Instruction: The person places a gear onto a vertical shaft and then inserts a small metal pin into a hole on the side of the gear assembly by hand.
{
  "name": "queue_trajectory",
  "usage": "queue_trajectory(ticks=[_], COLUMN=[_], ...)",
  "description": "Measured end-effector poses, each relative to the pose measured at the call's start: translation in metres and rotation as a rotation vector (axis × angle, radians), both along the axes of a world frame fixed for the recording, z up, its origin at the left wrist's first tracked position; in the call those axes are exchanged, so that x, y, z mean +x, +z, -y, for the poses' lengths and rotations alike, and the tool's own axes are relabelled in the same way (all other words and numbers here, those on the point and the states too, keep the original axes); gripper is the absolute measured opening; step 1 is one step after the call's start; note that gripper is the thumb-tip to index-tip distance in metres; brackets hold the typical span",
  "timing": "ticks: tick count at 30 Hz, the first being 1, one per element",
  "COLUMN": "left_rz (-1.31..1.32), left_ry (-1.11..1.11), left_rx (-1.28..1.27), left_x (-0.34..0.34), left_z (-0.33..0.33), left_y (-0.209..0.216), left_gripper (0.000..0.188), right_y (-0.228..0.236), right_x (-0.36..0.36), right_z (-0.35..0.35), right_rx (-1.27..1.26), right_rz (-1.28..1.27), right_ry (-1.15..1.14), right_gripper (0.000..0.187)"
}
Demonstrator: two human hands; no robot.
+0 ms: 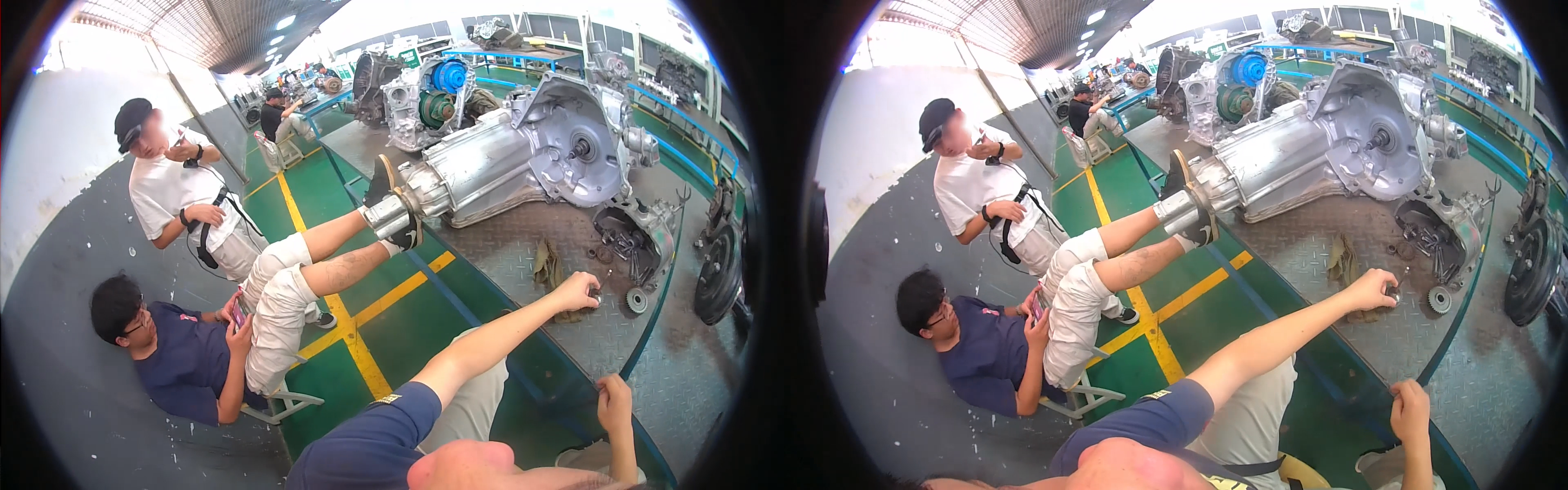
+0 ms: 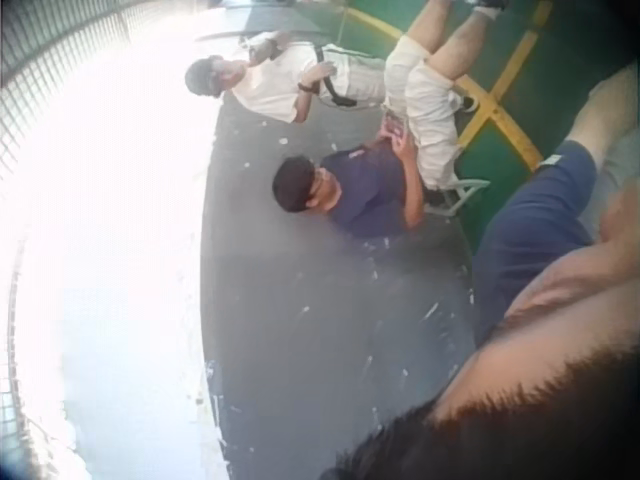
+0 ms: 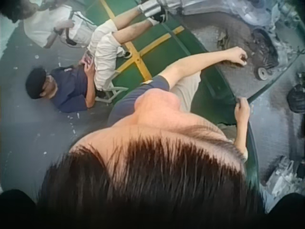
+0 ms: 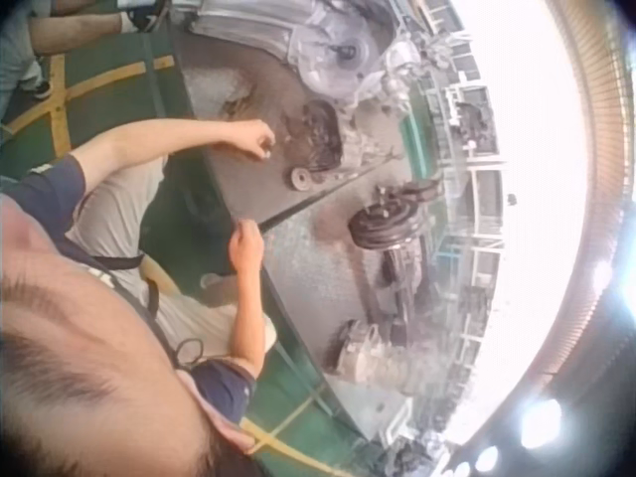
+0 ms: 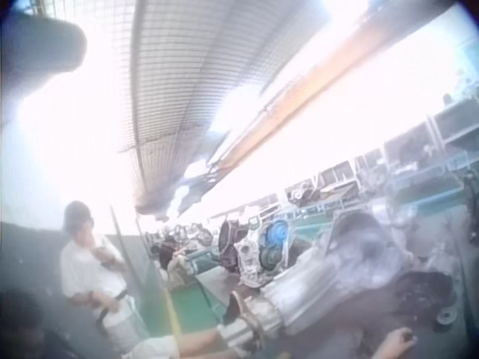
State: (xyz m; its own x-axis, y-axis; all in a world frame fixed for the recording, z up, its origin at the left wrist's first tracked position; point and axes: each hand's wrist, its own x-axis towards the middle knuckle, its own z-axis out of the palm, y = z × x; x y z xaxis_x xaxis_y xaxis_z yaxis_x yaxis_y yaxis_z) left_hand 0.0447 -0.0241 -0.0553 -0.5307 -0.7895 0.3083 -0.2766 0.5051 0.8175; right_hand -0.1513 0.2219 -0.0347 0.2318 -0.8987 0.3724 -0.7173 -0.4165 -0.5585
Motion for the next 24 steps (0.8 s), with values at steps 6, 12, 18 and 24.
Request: queue_trajectory(ticks=[6,12,18,24], left_rz=[0.103,0.268,0.362,0.362], left_ry=[0.056,0.253,0.329,0.373], left_rx=[-0.071,-0.011,0.066,0.026], left_x=[-0.003,-0.006,-0.02,-0.025], left_z=[-0.01,-0.032,-0.035,-0.033], left_y=[0.008,0.018,0.034,0.024], left_gripper=[0.041,0.043,0.043,0.044], right_y=[0.001,-0.01,-0.053,-0.064], right_x=[-0.025,-0.021,0.001,0.018], right_z=[-0.019,-0.03,-0.05,-0.058], right_rx=[-0.199,-0.174,0.036,0.233], right_rz=[0.029,0.232,0.316,0.366], right_ry=[0.069,0.044,0.275,0.32], right_gripper=[0.009,0.011,0.013,0.014])
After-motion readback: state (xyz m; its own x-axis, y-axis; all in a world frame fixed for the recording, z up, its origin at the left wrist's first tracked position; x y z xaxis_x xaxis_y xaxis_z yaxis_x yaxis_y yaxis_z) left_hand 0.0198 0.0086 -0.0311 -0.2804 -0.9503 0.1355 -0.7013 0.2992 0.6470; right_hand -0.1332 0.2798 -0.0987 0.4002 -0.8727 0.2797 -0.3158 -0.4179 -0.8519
